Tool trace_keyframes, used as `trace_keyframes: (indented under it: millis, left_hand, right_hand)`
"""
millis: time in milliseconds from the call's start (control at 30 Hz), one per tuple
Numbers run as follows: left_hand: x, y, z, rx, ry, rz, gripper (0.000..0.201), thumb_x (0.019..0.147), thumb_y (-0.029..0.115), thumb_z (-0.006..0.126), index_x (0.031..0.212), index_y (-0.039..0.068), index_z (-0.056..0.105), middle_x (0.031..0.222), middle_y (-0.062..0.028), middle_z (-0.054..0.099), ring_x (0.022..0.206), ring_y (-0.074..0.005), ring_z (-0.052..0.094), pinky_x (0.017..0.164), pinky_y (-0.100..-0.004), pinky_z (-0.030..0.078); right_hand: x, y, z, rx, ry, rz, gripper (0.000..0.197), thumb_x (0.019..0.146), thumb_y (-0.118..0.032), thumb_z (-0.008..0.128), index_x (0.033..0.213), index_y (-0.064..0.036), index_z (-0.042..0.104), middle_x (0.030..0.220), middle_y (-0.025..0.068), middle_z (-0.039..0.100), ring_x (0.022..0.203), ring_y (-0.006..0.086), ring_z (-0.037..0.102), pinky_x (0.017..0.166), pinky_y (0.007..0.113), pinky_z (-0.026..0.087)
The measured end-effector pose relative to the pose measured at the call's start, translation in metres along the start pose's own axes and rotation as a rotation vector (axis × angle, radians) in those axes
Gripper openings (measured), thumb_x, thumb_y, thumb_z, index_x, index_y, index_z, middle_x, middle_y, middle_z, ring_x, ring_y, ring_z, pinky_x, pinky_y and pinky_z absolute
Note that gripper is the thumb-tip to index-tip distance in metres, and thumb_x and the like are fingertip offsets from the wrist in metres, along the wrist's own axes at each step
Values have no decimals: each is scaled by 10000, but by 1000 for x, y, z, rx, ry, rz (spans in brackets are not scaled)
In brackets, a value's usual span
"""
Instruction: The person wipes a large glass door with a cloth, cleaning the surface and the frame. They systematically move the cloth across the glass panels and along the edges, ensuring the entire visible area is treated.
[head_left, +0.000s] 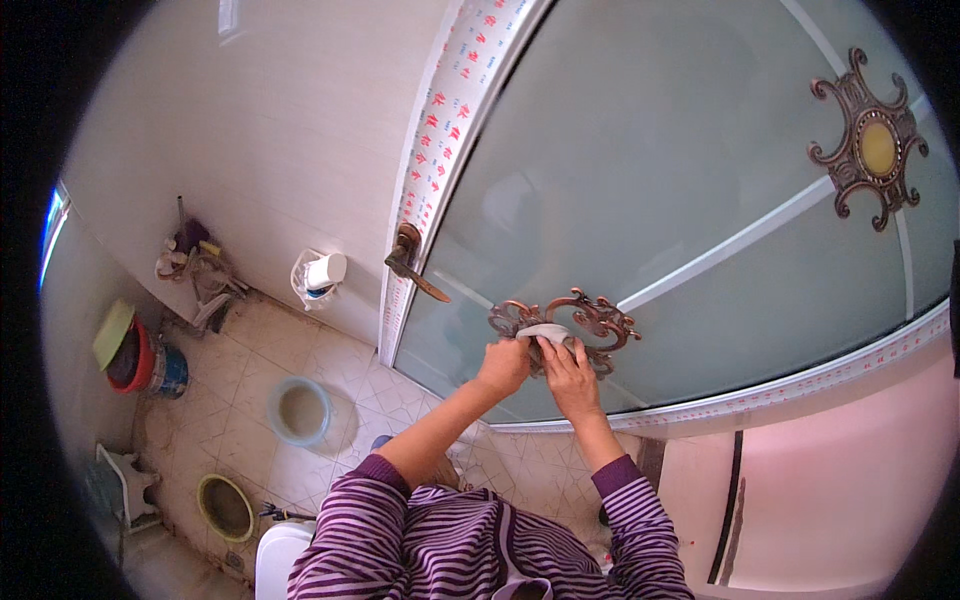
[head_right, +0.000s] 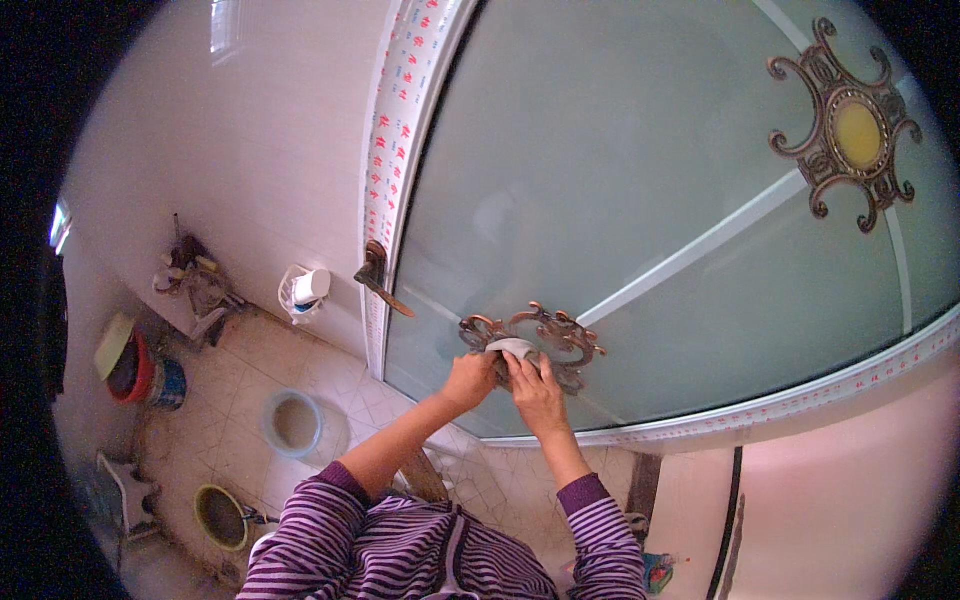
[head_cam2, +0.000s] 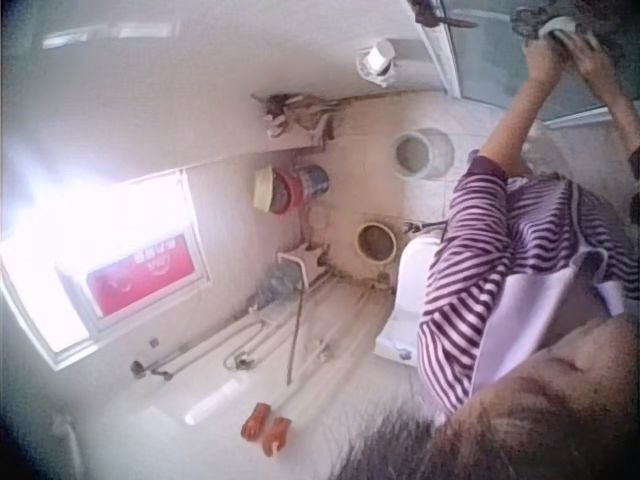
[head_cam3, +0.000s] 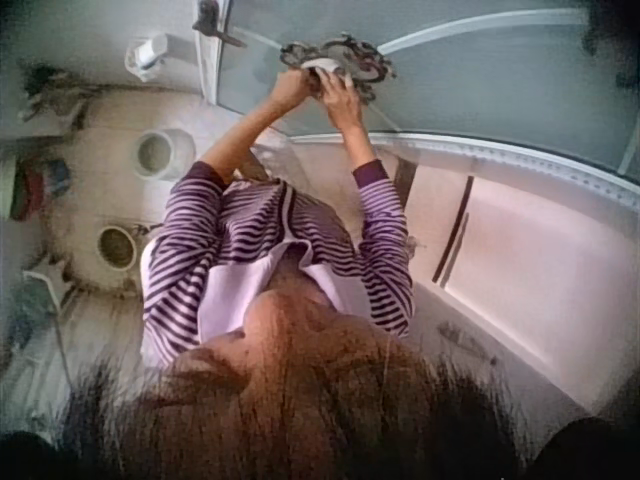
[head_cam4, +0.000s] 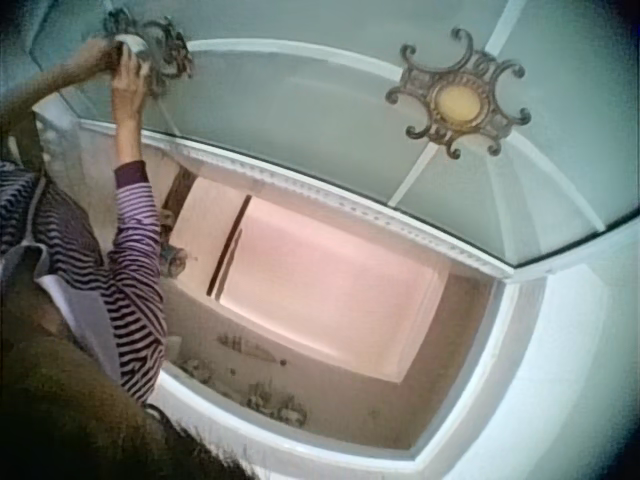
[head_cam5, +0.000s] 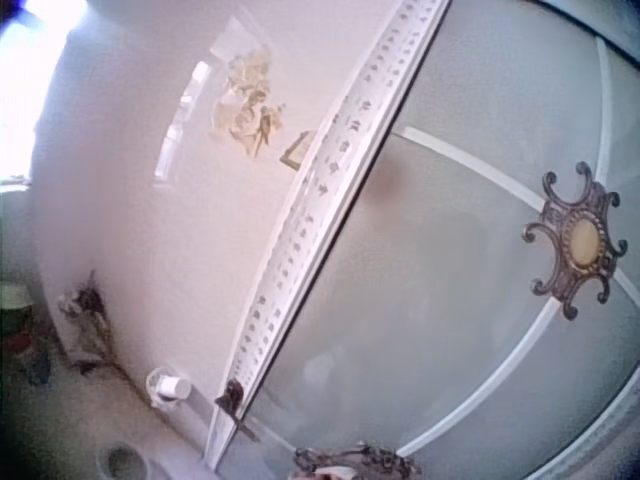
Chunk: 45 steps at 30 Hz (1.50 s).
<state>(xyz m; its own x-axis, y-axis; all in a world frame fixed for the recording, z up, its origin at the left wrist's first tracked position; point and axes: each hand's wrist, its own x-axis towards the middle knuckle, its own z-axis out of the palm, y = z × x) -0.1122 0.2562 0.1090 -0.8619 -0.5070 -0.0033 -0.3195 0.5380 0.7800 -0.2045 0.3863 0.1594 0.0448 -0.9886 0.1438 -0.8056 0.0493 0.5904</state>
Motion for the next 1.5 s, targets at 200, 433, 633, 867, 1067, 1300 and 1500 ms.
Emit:
trace_keyframes:
  millis: [200,433,633,867,1067,1300,1500]
  left_hand:
    - [-27,-14,10,-1119,-99,-68,359,892,76,464,1232,44,573,1125,-124,633,1024,-258,624,836,-346,506]
    - [-64,-5,-28,-1747,-250,-26,477,902,306,572,1293,47,482,1229,-92,568,1086,-229,580,920,-404,486]
    - [-79,1,-21,-1832,-326,-45,705,786,498,697,1297,67,474,1234,-66,567,1113,-218,562,929,-412,476]
    - [-90,6,-18,-1865,-235,-50,611,863,437,586,1339,86,430,1351,-93,490,1224,-236,489,1025,-403,395]
    - [-107,9,-8,-2014,-262,-238,750,868,525,560,1436,93,329,1489,-109,347,1335,-282,371,1106,-462,278]
    - [-123,-2,31,-1981,-264,-461,768,849,539,596,1412,67,369,1418,-148,437,1301,-343,409,1095,-511,292]
    - [-103,15,16,-1988,-83,-455,609,896,424,585,1345,41,438,1325,-137,533,1227,-313,501,1082,-469,339]
  right_hand:
    - [-18,-14,-29,354,36,291,444,832,-90,569,1269,-24,527,1378,121,468,1285,289,421,1062,467,339]
    - [-27,-48,-54,1296,216,652,637,924,-320,604,1445,-59,348,1419,204,403,1304,347,402,1084,412,327]
    - [-38,-56,-55,2013,335,1023,815,855,-440,681,1435,-10,302,1341,124,449,1217,196,448,1054,338,329]
    - [-47,-51,-60,2272,272,1221,348,828,-167,746,1076,-13,556,1027,36,597,969,125,560,859,284,453]
    - [-48,-60,-64,2318,352,1189,278,823,-105,735,1031,-30,567,986,32,611,881,120,585,764,263,487]
    - [-55,-62,-54,2019,57,1123,275,815,-157,745,993,-15,590,879,6,611,790,74,558,672,234,467]
    - [-68,-46,-47,2163,219,1259,281,850,-159,719,1049,-8,590,768,-4,617,659,66,560,583,222,443]
